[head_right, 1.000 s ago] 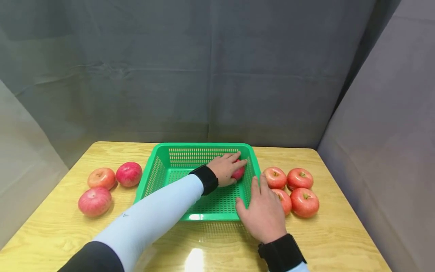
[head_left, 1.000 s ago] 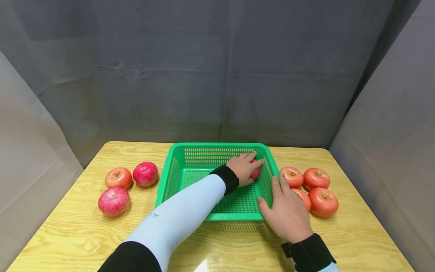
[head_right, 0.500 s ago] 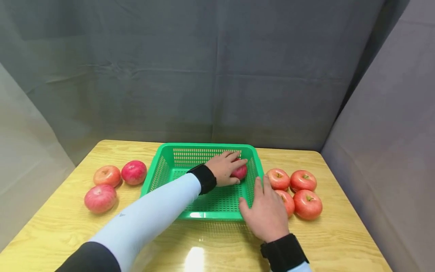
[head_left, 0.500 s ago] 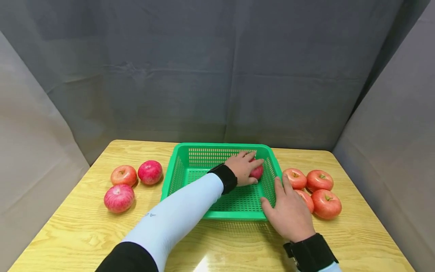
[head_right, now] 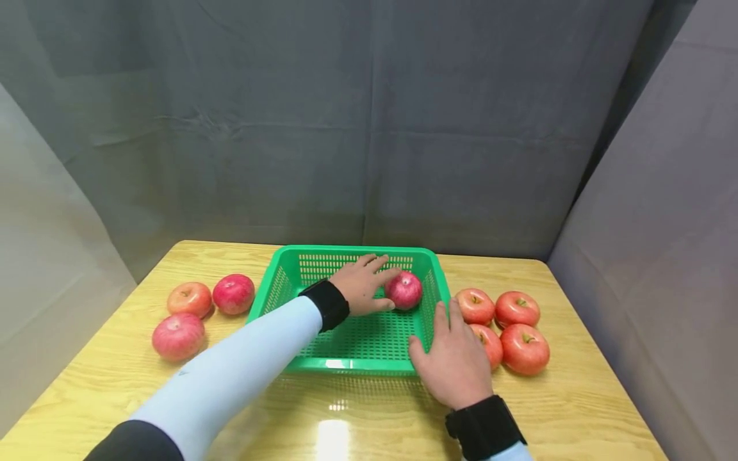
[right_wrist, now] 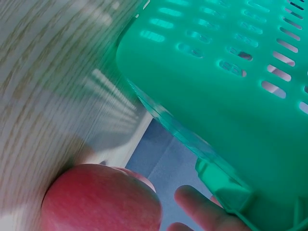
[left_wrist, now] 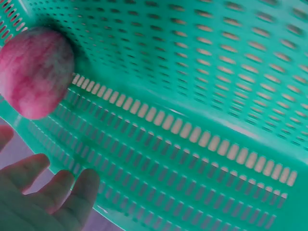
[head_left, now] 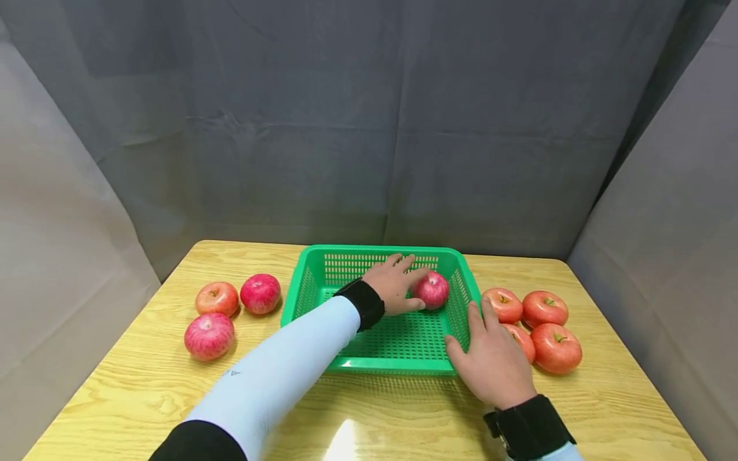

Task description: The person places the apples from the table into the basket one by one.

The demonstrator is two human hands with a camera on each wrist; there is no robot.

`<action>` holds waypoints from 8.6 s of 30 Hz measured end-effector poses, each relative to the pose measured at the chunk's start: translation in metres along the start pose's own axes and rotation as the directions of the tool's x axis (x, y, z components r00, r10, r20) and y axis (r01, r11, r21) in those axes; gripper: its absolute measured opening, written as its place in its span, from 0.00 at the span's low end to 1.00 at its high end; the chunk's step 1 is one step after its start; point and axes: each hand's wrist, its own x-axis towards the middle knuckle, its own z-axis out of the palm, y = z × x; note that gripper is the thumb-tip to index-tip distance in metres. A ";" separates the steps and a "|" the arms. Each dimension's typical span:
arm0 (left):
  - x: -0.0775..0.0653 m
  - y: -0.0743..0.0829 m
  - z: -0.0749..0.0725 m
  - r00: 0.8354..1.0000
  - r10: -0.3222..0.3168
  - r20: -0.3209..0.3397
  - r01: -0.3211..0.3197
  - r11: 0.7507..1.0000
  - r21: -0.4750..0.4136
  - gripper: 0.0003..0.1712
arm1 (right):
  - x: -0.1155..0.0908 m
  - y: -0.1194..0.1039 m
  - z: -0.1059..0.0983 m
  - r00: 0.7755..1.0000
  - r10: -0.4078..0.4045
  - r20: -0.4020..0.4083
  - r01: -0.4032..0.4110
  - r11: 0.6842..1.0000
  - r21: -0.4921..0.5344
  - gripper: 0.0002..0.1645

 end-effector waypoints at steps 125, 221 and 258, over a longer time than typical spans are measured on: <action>-0.135 -0.179 -0.010 0.901 -0.378 0.215 0.403 0.911 -0.087 0.34 | 0.013 0.013 0.002 1.000 0.005 0.025 -0.005 1.000 0.008 0.52; -0.017 -0.029 -0.050 0.994 0.021 0.108 -0.027 0.998 0.053 0.35 | 0.004 0.005 -0.001 0.999 0.025 0.032 -0.026 1.000 0.009 0.51; -0.012 -0.024 -0.009 0.996 0.032 0.084 -0.036 0.998 0.052 0.34 | 0.001 0.003 0.000 0.999 0.022 0.026 -0.022 1.000 0.009 0.51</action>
